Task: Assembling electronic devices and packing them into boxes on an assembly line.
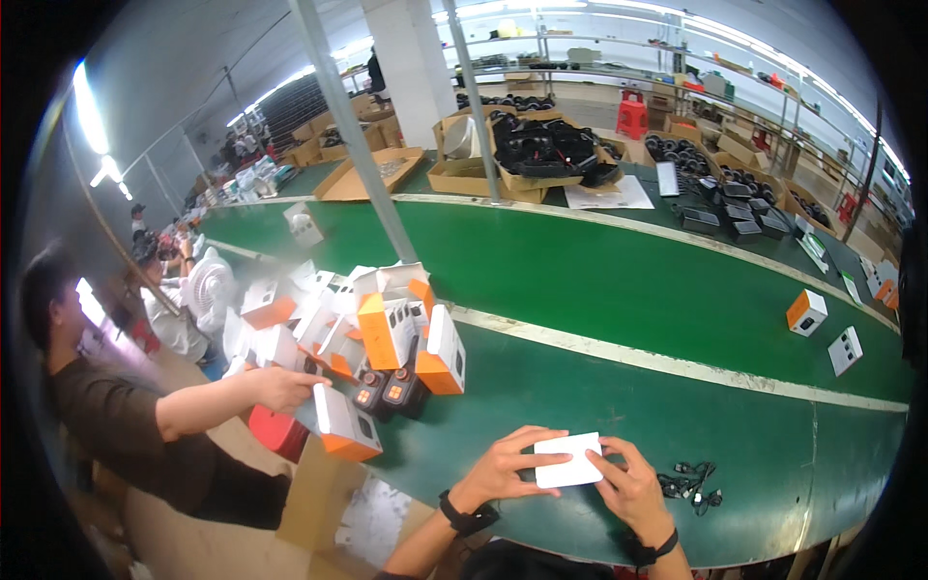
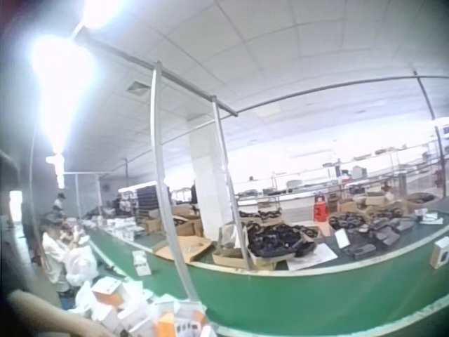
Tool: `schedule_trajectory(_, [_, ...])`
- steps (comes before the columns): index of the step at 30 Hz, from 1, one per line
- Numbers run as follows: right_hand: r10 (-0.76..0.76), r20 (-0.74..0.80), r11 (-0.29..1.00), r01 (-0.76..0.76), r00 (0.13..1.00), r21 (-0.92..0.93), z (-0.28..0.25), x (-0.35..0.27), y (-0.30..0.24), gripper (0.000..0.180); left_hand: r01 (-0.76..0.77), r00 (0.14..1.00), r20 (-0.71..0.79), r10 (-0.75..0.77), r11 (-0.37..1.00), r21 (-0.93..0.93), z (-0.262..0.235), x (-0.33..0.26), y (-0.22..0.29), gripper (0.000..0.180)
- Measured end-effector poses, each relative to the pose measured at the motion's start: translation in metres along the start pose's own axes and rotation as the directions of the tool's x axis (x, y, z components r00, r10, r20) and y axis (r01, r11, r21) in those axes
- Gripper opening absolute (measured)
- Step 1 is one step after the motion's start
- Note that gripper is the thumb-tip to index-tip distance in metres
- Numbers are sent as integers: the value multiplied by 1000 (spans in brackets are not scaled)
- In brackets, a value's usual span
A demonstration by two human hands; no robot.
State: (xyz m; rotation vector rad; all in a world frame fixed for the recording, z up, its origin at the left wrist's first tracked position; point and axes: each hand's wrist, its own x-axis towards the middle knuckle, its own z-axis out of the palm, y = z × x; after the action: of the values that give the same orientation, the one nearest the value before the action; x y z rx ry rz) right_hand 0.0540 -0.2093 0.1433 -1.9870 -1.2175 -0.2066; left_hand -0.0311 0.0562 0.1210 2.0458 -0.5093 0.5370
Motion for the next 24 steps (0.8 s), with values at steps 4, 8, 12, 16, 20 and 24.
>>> schedule_trajectory(4, [5, 69, 1000, -4, 998, -28, -18, 17, -14, 40, 56, 998, -25, -55, 998, 18, -1, 7, 13, 59])
schedule_trajectory(8, [78, -53, 992, -72, 996, 100, -2, 17, -4, 35, 120, 990, -56, -125, 989, -89, 9, 5, 10, 46])
schedule_trajectory(12, [-51, -54, 999, 51, 997, 8, 5, 23, -2, 34, 150, 988, -27, -151, 987, -51, 2, 1, 11, 44])
schedule_trajectory(16, [-138, -112, 990, 137, 984, -12, 9, 11, 4, 39, 57, 996, 71, -61, 997, 57, -6, 1, 20, 43])
schedule_trajectory(20, [-162, -76, 985, 156, 984, -77, 0, 10, -3, 49, 109, 988, 100, -120, 988, 110, 1, 0, 21, 44])
schedule_trajectory(24, [-140, 10, 987, 140, 990, -79, -13, 20, -16, 30, 125, 988, 77, -134, 986, 114, 0, -3, 19, 44])
